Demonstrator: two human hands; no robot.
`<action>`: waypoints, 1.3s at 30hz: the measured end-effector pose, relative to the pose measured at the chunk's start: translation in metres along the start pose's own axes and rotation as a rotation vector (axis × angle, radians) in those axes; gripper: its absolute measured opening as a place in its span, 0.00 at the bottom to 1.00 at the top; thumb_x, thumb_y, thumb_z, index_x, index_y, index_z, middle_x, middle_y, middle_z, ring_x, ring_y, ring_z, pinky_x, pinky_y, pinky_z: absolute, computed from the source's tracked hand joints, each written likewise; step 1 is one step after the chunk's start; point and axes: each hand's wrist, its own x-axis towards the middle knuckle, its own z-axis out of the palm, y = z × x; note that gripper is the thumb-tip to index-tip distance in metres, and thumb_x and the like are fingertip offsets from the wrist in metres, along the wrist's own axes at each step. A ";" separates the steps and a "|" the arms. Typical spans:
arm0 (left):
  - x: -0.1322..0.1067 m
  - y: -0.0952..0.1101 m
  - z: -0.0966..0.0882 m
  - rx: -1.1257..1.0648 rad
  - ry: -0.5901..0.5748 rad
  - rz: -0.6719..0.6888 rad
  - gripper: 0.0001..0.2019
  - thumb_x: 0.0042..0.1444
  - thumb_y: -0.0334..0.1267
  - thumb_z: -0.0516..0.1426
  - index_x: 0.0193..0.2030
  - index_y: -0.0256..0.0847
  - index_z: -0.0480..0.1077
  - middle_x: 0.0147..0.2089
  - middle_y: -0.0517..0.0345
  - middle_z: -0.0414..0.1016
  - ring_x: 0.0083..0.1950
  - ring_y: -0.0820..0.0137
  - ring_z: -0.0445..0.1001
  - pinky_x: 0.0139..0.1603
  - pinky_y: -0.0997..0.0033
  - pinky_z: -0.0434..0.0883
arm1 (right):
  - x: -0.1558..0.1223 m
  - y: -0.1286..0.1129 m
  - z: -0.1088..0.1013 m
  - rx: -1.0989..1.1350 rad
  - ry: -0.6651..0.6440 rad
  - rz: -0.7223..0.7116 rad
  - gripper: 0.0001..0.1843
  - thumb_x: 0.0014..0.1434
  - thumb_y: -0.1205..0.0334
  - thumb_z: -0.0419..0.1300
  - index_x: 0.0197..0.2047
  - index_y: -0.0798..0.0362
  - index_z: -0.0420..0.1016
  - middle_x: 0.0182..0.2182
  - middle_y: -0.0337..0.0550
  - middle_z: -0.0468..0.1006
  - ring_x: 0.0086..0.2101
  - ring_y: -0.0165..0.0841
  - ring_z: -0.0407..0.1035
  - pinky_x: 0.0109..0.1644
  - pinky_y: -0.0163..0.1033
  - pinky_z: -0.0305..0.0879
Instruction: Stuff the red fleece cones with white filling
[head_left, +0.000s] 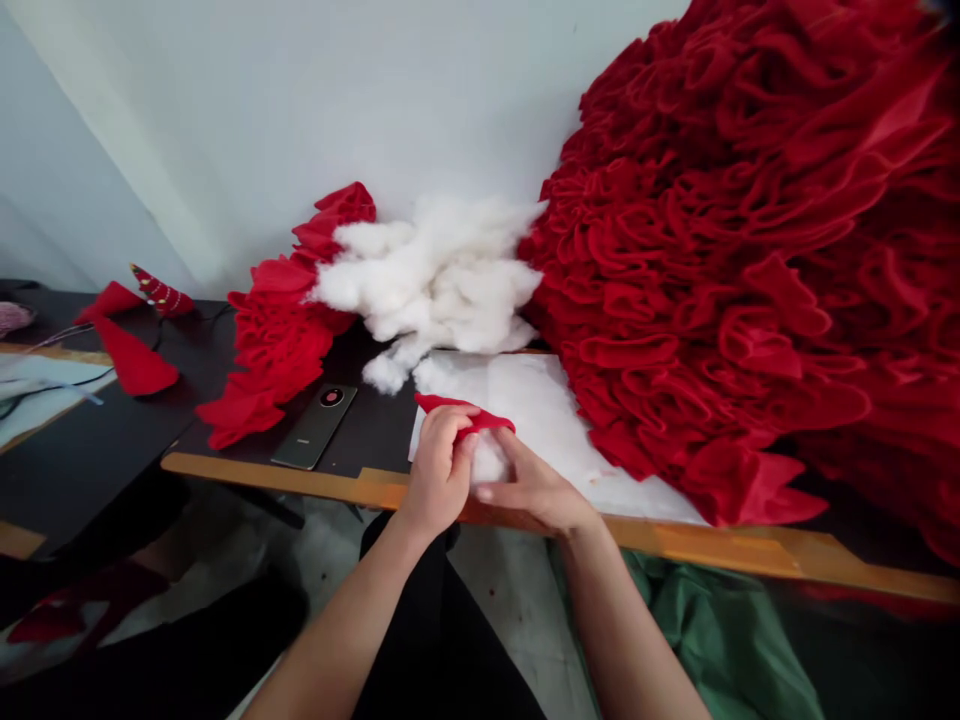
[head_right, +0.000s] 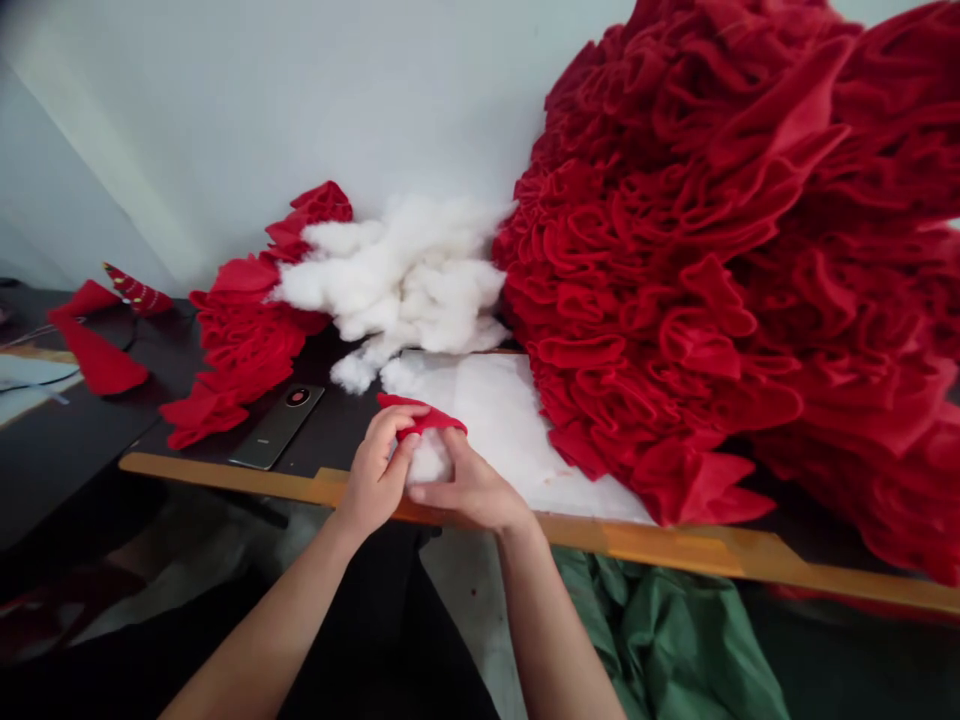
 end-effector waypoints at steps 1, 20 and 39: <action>0.001 0.001 -0.001 -0.042 -0.029 -0.024 0.05 0.62 0.34 0.48 0.40 0.41 0.65 0.50 0.49 0.72 0.53 0.64 0.68 0.56 0.58 0.66 | 0.000 -0.001 0.002 -0.094 0.069 -0.025 0.33 0.41 0.64 0.67 0.53 0.51 0.67 0.45 0.44 0.72 0.45 0.40 0.67 0.46 0.42 0.67; 0.015 -0.002 -0.005 -1.266 0.185 -0.778 0.29 0.45 0.54 0.64 0.49 0.39 0.65 0.50 0.48 0.71 0.55 0.55 0.70 0.55 0.56 0.69 | 0.010 0.002 0.043 0.493 0.220 -0.014 0.19 0.42 0.66 0.62 0.40 0.54 0.70 0.19 0.33 0.71 0.15 0.26 0.60 0.17 0.29 0.58; 0.013 0.004 -0.007 -1.267 0.146 -0.879 0.37 0.41 0.39 0.67 0.58 0.44 0.59 0.39 0.54 0.77 0.39 0.63 0.77 0.43 0.63 0.73 | -0.001 0.025 0.047 -0.837 0.504 -0.579 0.20 0.53 0.73 0.51 0.48 0.54 0.72 0.37 0.52 0.76 0.34 0.43 0.73 0.33 0.44 0.74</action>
